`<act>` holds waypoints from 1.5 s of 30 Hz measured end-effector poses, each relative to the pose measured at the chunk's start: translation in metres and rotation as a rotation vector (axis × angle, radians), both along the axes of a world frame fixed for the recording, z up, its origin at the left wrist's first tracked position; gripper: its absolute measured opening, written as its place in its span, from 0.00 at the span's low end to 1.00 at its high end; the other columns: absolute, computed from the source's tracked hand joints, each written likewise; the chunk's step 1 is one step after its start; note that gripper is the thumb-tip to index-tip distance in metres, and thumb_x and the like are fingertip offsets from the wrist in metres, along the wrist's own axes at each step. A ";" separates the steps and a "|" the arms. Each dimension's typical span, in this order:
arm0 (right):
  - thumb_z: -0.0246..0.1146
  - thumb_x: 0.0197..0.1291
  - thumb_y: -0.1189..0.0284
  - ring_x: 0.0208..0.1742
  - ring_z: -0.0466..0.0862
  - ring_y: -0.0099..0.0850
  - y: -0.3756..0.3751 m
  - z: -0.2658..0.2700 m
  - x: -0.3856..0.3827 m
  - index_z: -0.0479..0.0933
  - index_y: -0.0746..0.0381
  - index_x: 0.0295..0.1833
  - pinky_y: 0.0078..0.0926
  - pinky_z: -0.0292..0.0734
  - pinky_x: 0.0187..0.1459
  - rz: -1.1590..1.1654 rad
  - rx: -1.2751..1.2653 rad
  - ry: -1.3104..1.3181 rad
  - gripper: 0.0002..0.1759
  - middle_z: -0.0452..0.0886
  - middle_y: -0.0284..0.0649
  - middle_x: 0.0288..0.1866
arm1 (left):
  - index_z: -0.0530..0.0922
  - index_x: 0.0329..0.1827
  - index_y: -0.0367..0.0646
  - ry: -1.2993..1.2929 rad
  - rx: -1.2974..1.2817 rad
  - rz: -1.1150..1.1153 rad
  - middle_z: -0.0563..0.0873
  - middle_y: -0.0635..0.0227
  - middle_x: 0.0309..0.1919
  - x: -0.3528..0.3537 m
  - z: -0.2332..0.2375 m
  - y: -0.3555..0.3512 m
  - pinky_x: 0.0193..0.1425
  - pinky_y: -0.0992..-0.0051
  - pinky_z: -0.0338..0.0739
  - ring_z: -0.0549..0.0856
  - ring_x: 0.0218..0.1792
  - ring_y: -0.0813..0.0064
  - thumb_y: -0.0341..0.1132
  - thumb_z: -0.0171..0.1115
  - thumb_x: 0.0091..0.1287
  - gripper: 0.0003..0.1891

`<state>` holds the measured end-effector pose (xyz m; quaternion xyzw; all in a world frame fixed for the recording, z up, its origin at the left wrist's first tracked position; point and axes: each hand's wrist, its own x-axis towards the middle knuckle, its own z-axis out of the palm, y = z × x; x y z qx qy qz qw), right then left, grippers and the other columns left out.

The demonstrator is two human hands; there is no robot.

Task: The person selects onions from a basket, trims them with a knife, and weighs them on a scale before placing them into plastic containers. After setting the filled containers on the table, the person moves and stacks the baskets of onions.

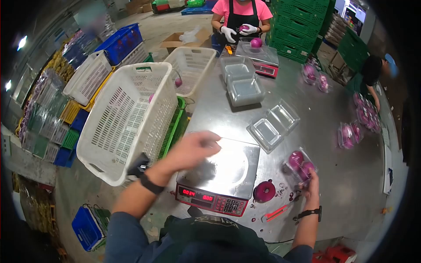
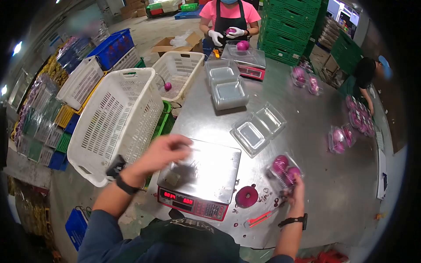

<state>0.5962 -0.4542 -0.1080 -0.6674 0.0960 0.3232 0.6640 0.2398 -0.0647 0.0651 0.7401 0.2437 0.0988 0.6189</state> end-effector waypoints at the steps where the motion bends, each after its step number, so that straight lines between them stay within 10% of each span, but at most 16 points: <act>1: 0.66 0.67 0.49 0.25 0.82 0.28 -0.004 -0.012 0.020 0.80 0.54 0.55 0.23 0.68 0.13 -0.065 0.021 -0.014 0.23 0.84 0.33 0.40 | 0.83 0.60 0.40 -0.029 -0.071 0.090 0.88 0.72 0.39 -0.016 0.005 0.026 0.38 0.82 0.82 0.85 0.36 0.86 0.35 0.70 0.72 0.16; 9: 0.68 0.69 0.52 0.40 0.81 0.24 -0.020 -0.023 0.155 0.75 0.59 0.65 0.24 0.73 0.33 -0.503 -0.407 -0.650 0.29 0.82 0.32 0.46 | 0.83 0.47 0.43 -0.004 0.022 0.805 0.85 0.74 0.33 -0.145 0.046 0.207 0.32 0.78 0.81 0.82 0.26 0.82 0.36 0.70 0.68 0.10; 19: 0.67 0.69 0.71 0.36 0.80 0.20 0.092 0.016 -0.041 0.80 0.59 0.53 0.20 0.74 0.31 0.065 -0.305 -0.638 0.09 0.80 0.29 0.37 | 0.79 0.41 0.38 0.243 0.053 0.880 0.82 0.68 0.27 -0.160 -0.132 0.382 0.27 0.69 0.79 0.81 0.23 0.72 0.41 0.74 0.62 0.16; 25: 0.66 0.69 0.71 0.50 0.87 0.37 0.205 0.019 -0.092 0.80 0.70 0.59 0.34 0.83 0.53 0.351 -0.532 -0.946 0.17 0.86 0.48 0.52 | 0.74 0.70 0.30 0.410 0.163 0.925 0.82 0.39 0.64 -0.110 -0.238 0.433 0.70 0.59 0.75 0.82 0.66 0.45 0.57 0.76 0.57 0.45; 31: 0.61 0.73 0.62 0.69 0.79 0.55 0.282 -0.012 -0.063 0.77 0.71 0.68 0.41 0.73 0.70 0.784 -0.833 -0.971 0.27 0.80 0.61 0.66 | 0.66 0.76 0.32 0.379 0.198 0.903 0.81 0.39 0.66 -0.063 -0.255 0.445 0.71 0.59 0.76 0.81 0.67 0.43 0.57 0.77 0.56 0.52; 38: 0.61 0.72 0.64 0.49 0.85 0.62 0.296 -0.022 -0.019 0.81 0.72 0.55 0.51 0.80 0.52 1.151 -0.977 -0.962 0.20 0.85 0.65 0.44 | 0.70 0.70 0.50 0.059 -0.324 0.969 0.83 0.58 0.54 -0.057 -0.261 0.446 0.51 0.59 0.86 0.87 0.48 0.64 0.47 0.78 0.57 0.38; 41: 0.63 0.69 0.69 0.43 0.83 0.63 0.294 -0.040 -0.014 0.80 0.71 0.44 0.53 0.78 0.45 1.052 -0.908 -1.285 0.13 0.84 0.61 0.38 | 0.72 0.68 0.51 -0.339 -0.863 0.763 0.82 0.57 0.56 -0.082 -0.250 0.448 0.51 0.53 0.85 0.86 0.47 0.59 0.42 0.76 0.59 0.34; 45: 0.68 0.64 0.69 0.37 0.84 0.58 0.293 -0.028 -0.020 0.79 0.69 0.36 0.50 0.78 0.40 0.747 -0.798 -1.292 0.13 0.83 0.58 0.33 | 0.71 0.68 0.45 -0.550 -0.890 0.696 0.81 0.51 0.57 -0.102 -0.187 0.431 0.56 0.48 0.84 0.84 0.53 0.50 0.36 0.70 0.62 0.30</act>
